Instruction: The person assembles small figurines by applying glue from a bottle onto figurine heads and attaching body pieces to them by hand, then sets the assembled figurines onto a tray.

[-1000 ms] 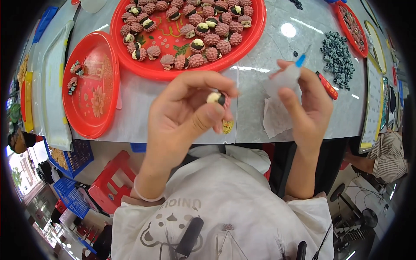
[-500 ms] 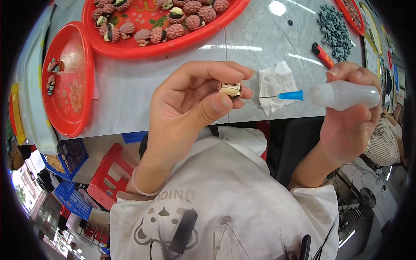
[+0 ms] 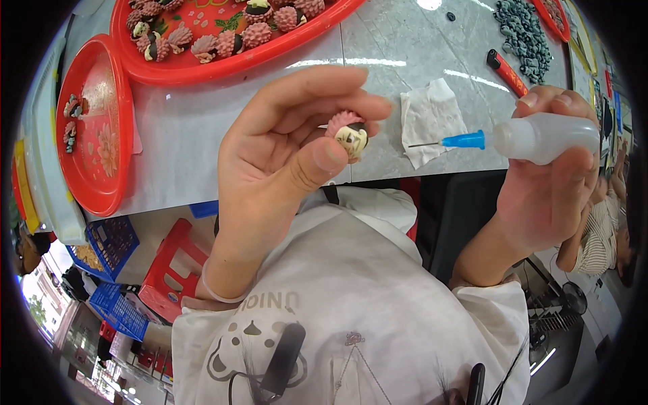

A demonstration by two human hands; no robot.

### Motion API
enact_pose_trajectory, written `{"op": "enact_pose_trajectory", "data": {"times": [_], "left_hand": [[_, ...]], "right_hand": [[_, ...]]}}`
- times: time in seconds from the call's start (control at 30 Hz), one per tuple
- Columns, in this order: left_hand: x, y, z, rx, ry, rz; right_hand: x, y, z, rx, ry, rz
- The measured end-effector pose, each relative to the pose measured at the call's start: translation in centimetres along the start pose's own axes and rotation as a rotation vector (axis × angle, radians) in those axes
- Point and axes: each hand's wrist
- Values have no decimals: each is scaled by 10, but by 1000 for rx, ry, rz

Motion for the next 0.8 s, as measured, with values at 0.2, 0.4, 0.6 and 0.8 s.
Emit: {"op": "enact_pose_trajectory", "data": {"times": [0.2, 0.4, 0.6, 0.8], "left_hand": [[3, -2, -3, -8, -110, 30], [5, -2, -2, 16, 2, 64], [4, -3, -3, 98, 40, 16], [2, -2, -8, 151, 75, -5]], "right_hand": [[2, 0, -1, -27, -46, -32], [10, -2, -1, 5, -77, -8], [-9, 5, 4, -81, -201, -98], [7, -12, -8, -334, -410, 23]]}}
Point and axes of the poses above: each hand's wrist, its own y-axis towards the middle knuckle, its own x-axis out of the palm, z = x × y, and after that the axes turned 4 degrees about y, right-handed
